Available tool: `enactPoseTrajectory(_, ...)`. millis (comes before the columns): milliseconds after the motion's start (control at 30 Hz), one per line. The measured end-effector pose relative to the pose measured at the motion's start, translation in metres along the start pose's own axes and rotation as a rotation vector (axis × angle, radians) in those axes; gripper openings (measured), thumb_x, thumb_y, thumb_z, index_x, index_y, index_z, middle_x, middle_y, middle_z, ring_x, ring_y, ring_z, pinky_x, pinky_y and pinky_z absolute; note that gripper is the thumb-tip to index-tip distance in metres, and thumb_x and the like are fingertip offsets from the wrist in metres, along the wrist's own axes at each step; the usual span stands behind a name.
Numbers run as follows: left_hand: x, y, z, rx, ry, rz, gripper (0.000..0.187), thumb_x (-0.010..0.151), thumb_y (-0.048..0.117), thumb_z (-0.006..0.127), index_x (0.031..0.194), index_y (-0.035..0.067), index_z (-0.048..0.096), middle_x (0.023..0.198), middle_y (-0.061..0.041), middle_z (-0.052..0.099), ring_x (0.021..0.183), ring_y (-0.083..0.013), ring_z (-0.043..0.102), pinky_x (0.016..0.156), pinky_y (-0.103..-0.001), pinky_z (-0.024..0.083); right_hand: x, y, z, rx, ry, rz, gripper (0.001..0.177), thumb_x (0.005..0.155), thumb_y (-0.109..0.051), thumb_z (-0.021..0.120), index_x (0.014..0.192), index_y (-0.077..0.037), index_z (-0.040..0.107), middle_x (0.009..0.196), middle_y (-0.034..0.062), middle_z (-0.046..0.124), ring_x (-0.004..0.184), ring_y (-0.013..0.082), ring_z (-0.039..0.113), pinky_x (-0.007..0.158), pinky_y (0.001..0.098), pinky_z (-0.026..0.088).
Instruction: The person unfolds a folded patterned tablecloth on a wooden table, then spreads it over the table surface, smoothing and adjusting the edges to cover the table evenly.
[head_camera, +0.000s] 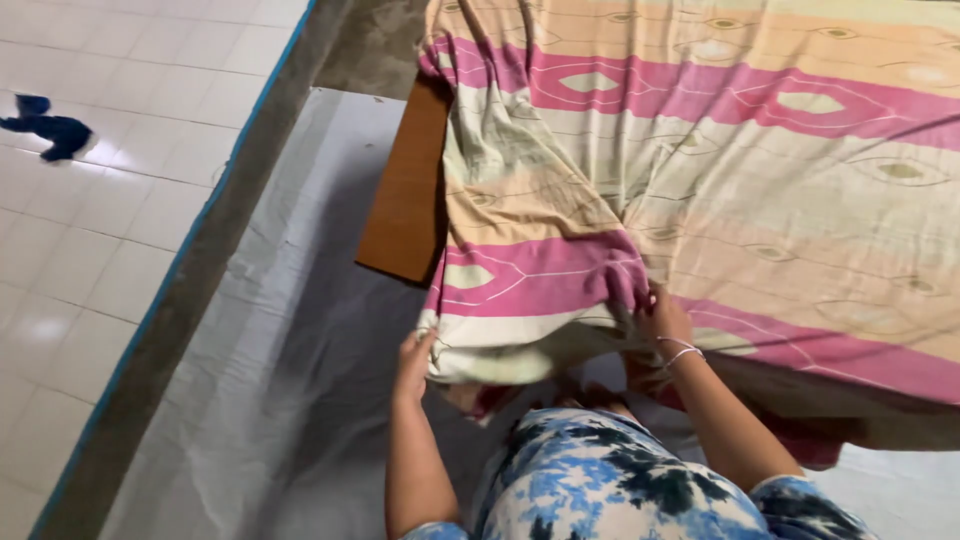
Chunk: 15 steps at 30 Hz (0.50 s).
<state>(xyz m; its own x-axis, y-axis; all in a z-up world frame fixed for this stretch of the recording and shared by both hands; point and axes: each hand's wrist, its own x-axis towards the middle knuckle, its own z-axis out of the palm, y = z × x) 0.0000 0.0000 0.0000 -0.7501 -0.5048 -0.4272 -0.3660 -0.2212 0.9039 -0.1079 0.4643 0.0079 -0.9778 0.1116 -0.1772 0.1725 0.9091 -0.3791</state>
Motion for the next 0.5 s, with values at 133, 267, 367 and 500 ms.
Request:
enactPoseTrajectory(133,0.008,0.033,-0.038,-0.159,0.168,0.084,0.023,0.089,0.021,0.073,0.108,0.008,0.074,0.101,-0.008,0.066,0.093,-0.0185,0.058,0.085,-0.035,0.051,0.007,-0.020,0.018,-0.031,0.027,-0.094,0.029,0.092,-0.032,0.066,0.118,-0.019,0.066,0.103,0.0138,0.077,0.103,0.0370,0.074,0.090,0.0509,0.056)
enactPoseTrajectory(267,0.031,0.037,-0.080,-0.507,0.252,0.116,0.027,0.092,0.021,0.068,0.119,0.021,0.070,0.120,0.003,0.061,0.113,-0.0111,0.052,0.106,-0.033,0.040,-0.031,-0.077,0.008,0.178,-0.155,-0.217,0.030,0.084,-0.035,0.067,0.113,-0.026,0.070,0.100,0.0132,0.078,0.104,0.0382,0.072,0.091,0.0518,0.056)
enactPoseTrajectory(367,0.040,0.034,-0.097,-0.645,0.208,0.115,0.035,0.093,0.024,0.066,0.128,0.020,0.066,0.132,0.001,0.060,0.125,-0.0132,0.052,0.114,-0.036,0.038,-0.044,-0.112,0.010,0.273,-0.393,-0.293,0.028,0.083,-0.031,0.069,0.108,-0.020,0.074,0.093,0.0161,0.080,0.094,0.0365,0.075,0.087,0.0491,0.057)
enactPoseTrajectory(500,0.044,0.028,-0.087,-0.642,0.136,0.039,0.039,0.092,0.025,0.065,0.130,0.017,0.061,0.123,-0.002,0.060,0.114,-0.0182,0.055,0.105,-0.040,0.044,-0.043,-0.146,0.016,0.155,-0.538,-0.403,0.033,0.089,-0.034,0.065,0.120,-0.022,0.071,0.106,0.0213,0.078,0.108,0.0442,0.071,0.096,0.0534,0.055)
